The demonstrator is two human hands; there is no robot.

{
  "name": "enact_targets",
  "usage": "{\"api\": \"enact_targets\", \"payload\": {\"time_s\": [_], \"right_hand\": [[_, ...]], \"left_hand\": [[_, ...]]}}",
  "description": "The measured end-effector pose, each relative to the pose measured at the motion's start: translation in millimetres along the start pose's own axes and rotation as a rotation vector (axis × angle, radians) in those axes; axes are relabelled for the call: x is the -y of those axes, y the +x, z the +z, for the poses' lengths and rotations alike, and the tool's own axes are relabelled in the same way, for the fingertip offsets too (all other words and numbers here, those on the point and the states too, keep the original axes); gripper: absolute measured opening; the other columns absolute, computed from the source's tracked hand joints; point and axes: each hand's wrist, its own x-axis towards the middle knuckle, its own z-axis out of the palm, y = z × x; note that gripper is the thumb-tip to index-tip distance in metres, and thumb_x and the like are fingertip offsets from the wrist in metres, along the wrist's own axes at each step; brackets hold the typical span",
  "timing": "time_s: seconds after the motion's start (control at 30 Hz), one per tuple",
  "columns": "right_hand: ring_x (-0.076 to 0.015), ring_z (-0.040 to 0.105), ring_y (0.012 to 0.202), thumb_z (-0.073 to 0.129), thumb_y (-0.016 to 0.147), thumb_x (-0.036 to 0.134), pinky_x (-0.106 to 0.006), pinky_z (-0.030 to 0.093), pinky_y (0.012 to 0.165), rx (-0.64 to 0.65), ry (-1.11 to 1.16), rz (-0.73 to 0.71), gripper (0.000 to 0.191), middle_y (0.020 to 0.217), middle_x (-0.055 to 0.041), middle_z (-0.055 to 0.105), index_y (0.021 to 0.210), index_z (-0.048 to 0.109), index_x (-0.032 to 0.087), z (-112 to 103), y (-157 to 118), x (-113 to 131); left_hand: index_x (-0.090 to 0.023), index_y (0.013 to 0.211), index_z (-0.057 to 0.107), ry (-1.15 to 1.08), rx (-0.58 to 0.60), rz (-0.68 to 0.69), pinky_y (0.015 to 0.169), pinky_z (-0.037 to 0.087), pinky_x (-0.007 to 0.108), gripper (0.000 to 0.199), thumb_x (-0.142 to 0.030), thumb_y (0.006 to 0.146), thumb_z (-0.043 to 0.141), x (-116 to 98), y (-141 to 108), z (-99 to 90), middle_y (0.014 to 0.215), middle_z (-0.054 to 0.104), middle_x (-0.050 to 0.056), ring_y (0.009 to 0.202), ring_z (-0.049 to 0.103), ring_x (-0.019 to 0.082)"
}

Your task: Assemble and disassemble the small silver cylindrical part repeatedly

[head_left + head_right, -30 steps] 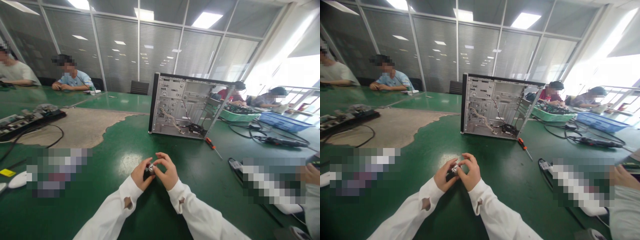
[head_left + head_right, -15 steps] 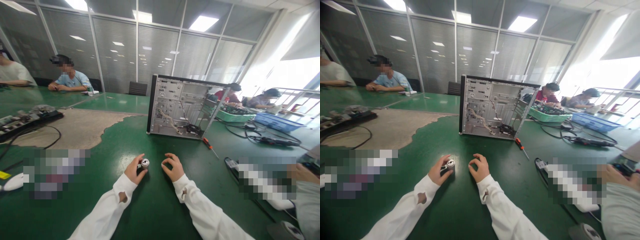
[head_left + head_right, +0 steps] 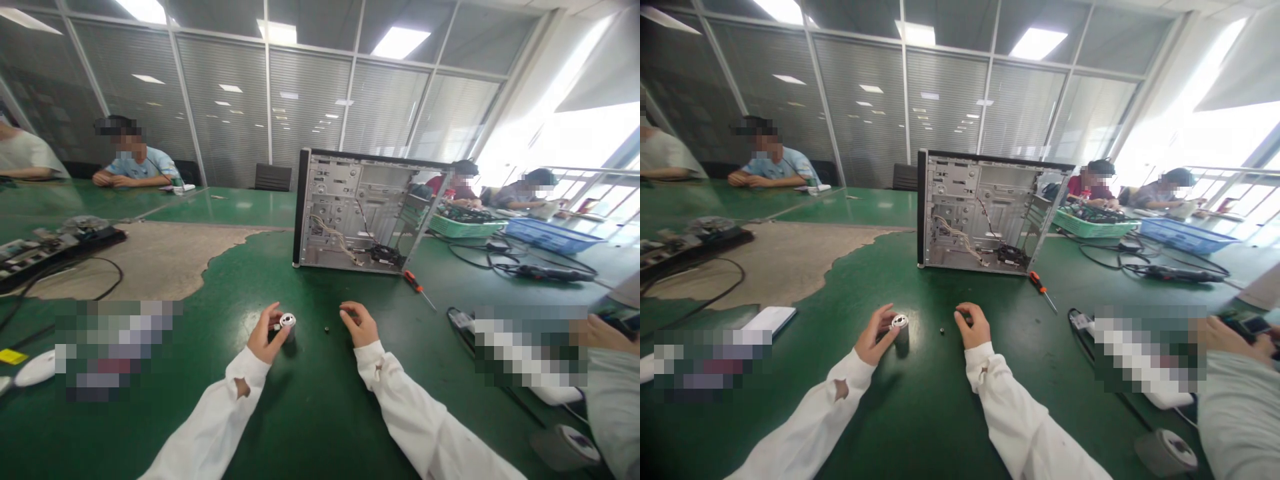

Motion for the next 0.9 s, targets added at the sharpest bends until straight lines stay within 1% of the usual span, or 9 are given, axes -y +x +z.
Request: {"api": "enact_targets", "payload": {"time_s": [0.13,0.2,0.23,0.4,0.57,0.67,0.73,0.83,0.9], "right_hand": [[-0.0165,0.055,0.070,0.051,0.064,0.039,-0.028,0.045,0.057,-0.094,0.072,0.093,0.029,0.077,-0.0054,0.059,0.079,0.059,0.014,-5.4,8.7,-13.5],[-0.0164,0.055,0.069,0.049,0.066,0.040,-0.027,0.046,0.054,-0.129,0.104,0.122,0.031,0.075,-0.0053,0.059,0.080,0.058,0.014,-5.5,9.9,-18.2],[-0.0165,0.055,0.070,0.048,0.067,0.041,-0.026,0.046,0.054,-0.140,0.118,0.133,0.032,0.075,-0.0054,0.059,0.081,0.057,0.014,-4.9,9.8,-19.6],[-0.0163,0.056,0.069,0.048,0.066,0.042,-0.025,0.045,0.051,-0.157,0.141,0.151,0.032,0.075,-0.0055,0.059,0.079,0.057,0.014,-0.1,7.7,-21.4],[-0.0165,0.055,0.068,0.049,0.065,0.041,-0.026,0.044,0.051,-0.117,0.100,0.127,0.032,0.074,-0.0053,0.059,0.078,0.058,0.014,-2.3,9.1,-19.8],[-0.0167,0.054,0.069,0.052,0.063,0.037,-0.029,0.045,0.058,-0.071,0.057,0.075,0.028,0.077,-0.0055,0.059,0.077,0.058,0.014,-3.7,6.4,-11.1],[-0.0167,0.053,0.073,0.053,0.063,0.033,-0.029,0.044,0.062,-0.044,0.035,0.024,0.024,0.081,-0.0051,0.058,0.079,0.058,0.016,-1.0,0.0,1.1],[-0.0160,0.052,0.078,0.050,0.066,0.025,-0.029,0.043,0.067,0.069,-0.035,-0.153,0.024,0.088,-0.0048,0.055,0.088,0.055,0.018,10.7,-16.3,26.6],[-0.0160,0.051,0.081,0.048,0.067,0.020,-0.029,0.043,0.068,0.177,-0.102,-0.276,0.029,0.090,-0.0053,0.054,0.096,0.052,0.019,23.2,-28.2,43.5]], "left_hand": [[-0.016,0.099,0.042,-0.375,-0.172,-0.257,0.065,0.044,0.029,0.044,-0.044,0.066,0.051,9.1,9.4,-4.7,0.077,0.059,0.003,0.067,0.059,0.015],[-0.016,0.096,0.042,-0.492,-0.236,-0.378,0.060,0.045,0.027,0.042,-0.043,0.064,0.054,13.0,14.0,-9.7,0.071,0.060,0.002,0.061,0.060,0.015],[-0.016,0.094,0.043,-0.538,-0.253,-0.416,0.058,0.045,0.026,0.040,-0.040,0.065,0.055,14.1,15.8,-12.3,0.069,0.061,0.002,0.059,0.061,0.014],[-0.017,0.089,0.043,-0.659,-0.270,-0.506,0.054,0.046,0.023,0.018,-0.025,0.073,0.048,10.3,18.9,-20.3,0.063,0.062,0.002,0.057,0.062,0.013],[-0.016,0.088,0.043,-0.674,-0.255,-0.536,0.053,0.046,0.021,0.013,-0.020,0.075,0.045,4.4,18.0,-21.9,0.061,0.063,0.003,0.055,0.062,0.013],[-0.016,0.087,0.043,-0.686,-0.256,-0.541,0.055,0.047,0.023,0.013,-0.019,0.074,0.046,3.6,17.9,-22.8,0.061,0.063,0.003,0.057,0.062,0.013],[-0.016,0.086,0.043,-0.696,-0.260,-0.538,0.055,0.047,0.024,0.014,-0.019,0.073,0.047,3.7,18.1,-23.2,0.061,0.063,0.003,0.057,0.062,0.014],[-0.016,0.085,0.044,-0.707,-0.260,-0.535,0.054,0.046,0.024,0.014,-0.019,0.072,0.048,4.5,18.5,-23.3,0.060,0.062,0.002,0.055,0.062,0.014],[-0.016,0.085,0.044,-0.707,-0.259,-0.538,0.054,0.046,0.024,0.016,-0.019,0.071,0.050,5.3,18.8,-23.1,0.061,0.062,0.003,0.056,0.062,0.014]]}}
